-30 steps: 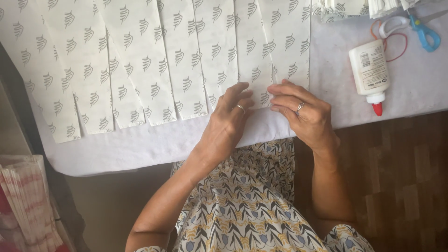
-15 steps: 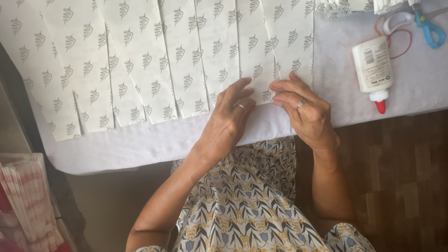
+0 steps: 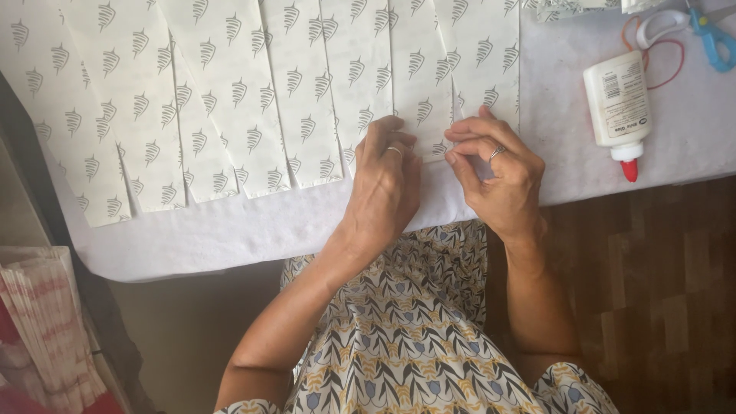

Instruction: Aligning, stacking, and applying glue to paper packaging sleeves

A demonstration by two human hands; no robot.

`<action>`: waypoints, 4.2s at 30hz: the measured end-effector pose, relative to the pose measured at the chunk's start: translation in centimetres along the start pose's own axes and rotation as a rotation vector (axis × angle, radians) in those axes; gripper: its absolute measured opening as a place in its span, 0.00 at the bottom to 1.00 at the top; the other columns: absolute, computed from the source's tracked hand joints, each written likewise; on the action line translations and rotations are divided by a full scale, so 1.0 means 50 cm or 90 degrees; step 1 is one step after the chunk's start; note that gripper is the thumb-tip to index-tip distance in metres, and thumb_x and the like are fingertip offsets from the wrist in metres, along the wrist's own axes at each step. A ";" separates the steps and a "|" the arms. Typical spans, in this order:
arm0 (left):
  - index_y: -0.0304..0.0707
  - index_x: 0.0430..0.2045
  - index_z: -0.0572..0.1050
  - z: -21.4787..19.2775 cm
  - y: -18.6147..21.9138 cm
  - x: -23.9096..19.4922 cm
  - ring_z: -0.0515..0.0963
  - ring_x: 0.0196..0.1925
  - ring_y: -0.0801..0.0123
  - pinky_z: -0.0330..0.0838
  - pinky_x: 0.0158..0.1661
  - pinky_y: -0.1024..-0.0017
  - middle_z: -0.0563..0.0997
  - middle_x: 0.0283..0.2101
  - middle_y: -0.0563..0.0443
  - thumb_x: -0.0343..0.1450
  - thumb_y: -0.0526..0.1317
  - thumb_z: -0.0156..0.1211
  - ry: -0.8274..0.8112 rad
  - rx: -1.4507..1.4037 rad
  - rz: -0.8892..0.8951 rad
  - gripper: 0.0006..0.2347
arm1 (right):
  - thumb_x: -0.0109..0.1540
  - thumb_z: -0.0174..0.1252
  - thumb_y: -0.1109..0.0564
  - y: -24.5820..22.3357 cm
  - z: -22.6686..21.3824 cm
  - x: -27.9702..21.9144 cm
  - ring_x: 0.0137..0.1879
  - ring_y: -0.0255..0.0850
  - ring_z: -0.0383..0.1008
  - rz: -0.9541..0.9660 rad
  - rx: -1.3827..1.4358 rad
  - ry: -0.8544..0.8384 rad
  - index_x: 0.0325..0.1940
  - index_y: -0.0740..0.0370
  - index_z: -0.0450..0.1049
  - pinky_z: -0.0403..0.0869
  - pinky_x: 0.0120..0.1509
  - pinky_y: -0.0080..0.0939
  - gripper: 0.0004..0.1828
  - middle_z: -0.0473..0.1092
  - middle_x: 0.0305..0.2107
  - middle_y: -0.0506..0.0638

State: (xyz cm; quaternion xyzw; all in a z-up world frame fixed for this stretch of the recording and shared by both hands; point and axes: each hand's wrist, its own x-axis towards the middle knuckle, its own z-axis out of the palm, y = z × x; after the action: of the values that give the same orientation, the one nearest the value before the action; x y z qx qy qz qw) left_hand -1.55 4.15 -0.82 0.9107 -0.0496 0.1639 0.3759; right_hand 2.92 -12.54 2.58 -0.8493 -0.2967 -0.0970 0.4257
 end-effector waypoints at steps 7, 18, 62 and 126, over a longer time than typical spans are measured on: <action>0.22 0.28 0.76 0.020 -0.020 0.002 0.78 0.55 0.46 0.75 0.53 0.52 0.76 0.40 0.39 0.62 0.23 0.68 0.011 -0.047 -0.017 0.06 | 0.60 0.72 0.71 -0.010 0.000 0.012 0.49 0.55 0.80 0.048 0.041 0.015 0.40 0.70 0.75 0.68 0.73 0.60 0.11 0.75 0.40 0.57; 0.20 0.31 0.73 -0.024 0.016 0.015 0.82 0.49 0.37 0.78 0.49 0.52 0.72 0.42 0.35 0.65 0.18 0.61 0.016 -0.130 -0.073 0.06 | 0.64 0.66 0.70 -0.010 0.013 -0.002 0.51 0.54 0.79 0.067 0.009 0.029 0.48 0.68 0.78 0.62 0.76 0.65 0.08 0.75 0.40 0.55; 0.27 0.29 0.81 -0.168 -0.074 -0.053 0.78 0.61 0.57 0.73 0.61 0.58 0.82 0.45 0.42 0.69 0.28 0.66 0.020 0.014 0.081 0.00 | 0.62 0.64 0.70 -0.068 0.090 0.011 0.53 0.55 0.80 -0.070 0.017 -0.104 0.40 0.70 0.79 0.65 0.75 0.63 0.03 0.77 0.49 0.61; 0.27 0.42 0.76 -0.264 -0.097 -0.099 0.76 0.63 0.46 0.63 0.66 0.45 0.78 0.52 0.36 0.69 0.23 0.62 0.049 0.012 -0.004 0.10 | 0.64 0.59 0.77 -0.102 0.109 0.036 0.63 0.62 0.74 -0.044 -0.044 -0.059 0.52 0.72 0.76 0.62 0.77 0.65 0.13 0.71 0.55 0.65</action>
State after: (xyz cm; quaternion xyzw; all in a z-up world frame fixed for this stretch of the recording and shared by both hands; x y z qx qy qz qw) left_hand -8.61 16.71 3.04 0.9073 -0.0309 0.1981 0.3696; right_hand 0.91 -5.15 3.34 -0.8563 -0.3418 -0.0823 0.3784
